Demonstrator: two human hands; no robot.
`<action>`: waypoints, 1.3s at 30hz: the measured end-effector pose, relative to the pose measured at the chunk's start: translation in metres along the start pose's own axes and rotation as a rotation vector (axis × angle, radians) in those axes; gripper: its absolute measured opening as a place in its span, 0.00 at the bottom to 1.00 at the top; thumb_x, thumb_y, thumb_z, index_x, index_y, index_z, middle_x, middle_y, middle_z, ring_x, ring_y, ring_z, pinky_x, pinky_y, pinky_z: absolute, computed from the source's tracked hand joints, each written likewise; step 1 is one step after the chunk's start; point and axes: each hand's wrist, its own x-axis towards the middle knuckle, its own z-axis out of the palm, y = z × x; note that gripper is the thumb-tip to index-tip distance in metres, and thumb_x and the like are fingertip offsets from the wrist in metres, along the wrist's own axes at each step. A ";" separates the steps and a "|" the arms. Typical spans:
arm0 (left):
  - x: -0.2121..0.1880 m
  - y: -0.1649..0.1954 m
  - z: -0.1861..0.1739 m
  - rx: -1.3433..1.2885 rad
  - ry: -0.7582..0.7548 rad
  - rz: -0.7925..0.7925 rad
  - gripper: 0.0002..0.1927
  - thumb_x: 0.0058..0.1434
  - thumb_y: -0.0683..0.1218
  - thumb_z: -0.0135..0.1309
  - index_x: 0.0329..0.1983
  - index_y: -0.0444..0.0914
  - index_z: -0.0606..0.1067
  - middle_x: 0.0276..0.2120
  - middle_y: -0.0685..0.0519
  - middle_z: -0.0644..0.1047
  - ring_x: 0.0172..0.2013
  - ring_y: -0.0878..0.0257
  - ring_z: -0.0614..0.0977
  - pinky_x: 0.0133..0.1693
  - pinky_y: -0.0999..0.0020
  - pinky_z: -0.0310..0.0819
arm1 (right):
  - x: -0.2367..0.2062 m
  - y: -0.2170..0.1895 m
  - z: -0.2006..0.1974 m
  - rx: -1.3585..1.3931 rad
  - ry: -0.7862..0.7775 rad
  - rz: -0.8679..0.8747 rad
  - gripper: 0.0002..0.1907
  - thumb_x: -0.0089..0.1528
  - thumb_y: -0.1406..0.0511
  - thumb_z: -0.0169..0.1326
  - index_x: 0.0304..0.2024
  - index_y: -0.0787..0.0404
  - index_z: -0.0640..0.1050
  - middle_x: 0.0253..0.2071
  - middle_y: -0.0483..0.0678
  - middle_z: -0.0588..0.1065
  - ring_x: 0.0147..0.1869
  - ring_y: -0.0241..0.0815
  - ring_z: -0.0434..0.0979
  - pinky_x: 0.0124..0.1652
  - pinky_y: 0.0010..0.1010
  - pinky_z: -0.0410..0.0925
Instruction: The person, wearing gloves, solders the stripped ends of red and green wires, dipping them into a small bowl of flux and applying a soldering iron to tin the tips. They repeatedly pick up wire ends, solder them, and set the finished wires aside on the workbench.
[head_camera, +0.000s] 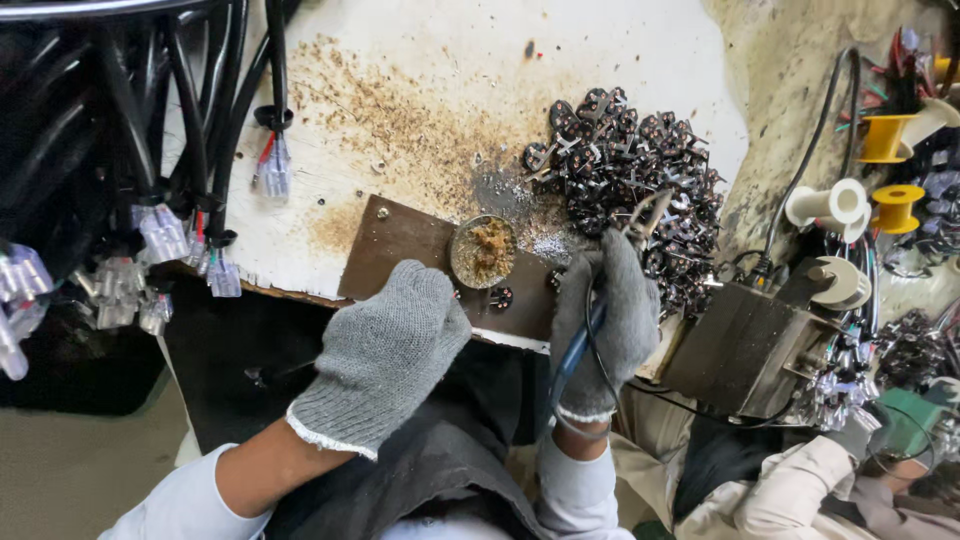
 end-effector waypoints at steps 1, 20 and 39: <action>0.000 -0.001 0.000 0.013 0.012 -0.002 0.08 0.59 0.46 0.59 0.31 0.39 0.71 0.28 0.48 0.71 0.24 0.50 0.79 0.22 0.57 0.73 | -0.004 -0.009 -0.004 0.012 0.044 -0.020 0.15 0.68 0.74 0.61 0.57 0.67 0.77 0.50 0.56 0.80 0.50 0.50 0.83 0.52 0.37 0.74; -0.016 0.006 0.036 0.052 0.085 -0.055 0.07 0.57 0.45 0.58 0.30 0.40 0.71 0.30 0.46 0.74 0.27 0.45 0.80 0.28 0.53 0.74 | -0.097 0.035 -0.023 0.490 0.056 0.336 0.08 0.74 0.72 0.53 0.56 0.64 0.77 0.51 0.53 0.82 0.49 0.40 0.84 0.47 0.31 0.79; -0.005 -0.007 0.056 0.010 -0.025 -0.116 0.08 0.56 0.45 0.61 0.30 0.39 0.73 0.29 0.48 0.74 0.24 0.50 0.80 0.26 0.57 0.74 | -0.060 0.022 0.004 0.320 -0.060 0.097 0.16 0.59 0.74 0.60 0.51 0.64 0.77 0.42 0.55 0.79 0.46 0.57 0.81 0.49 0.40 0.72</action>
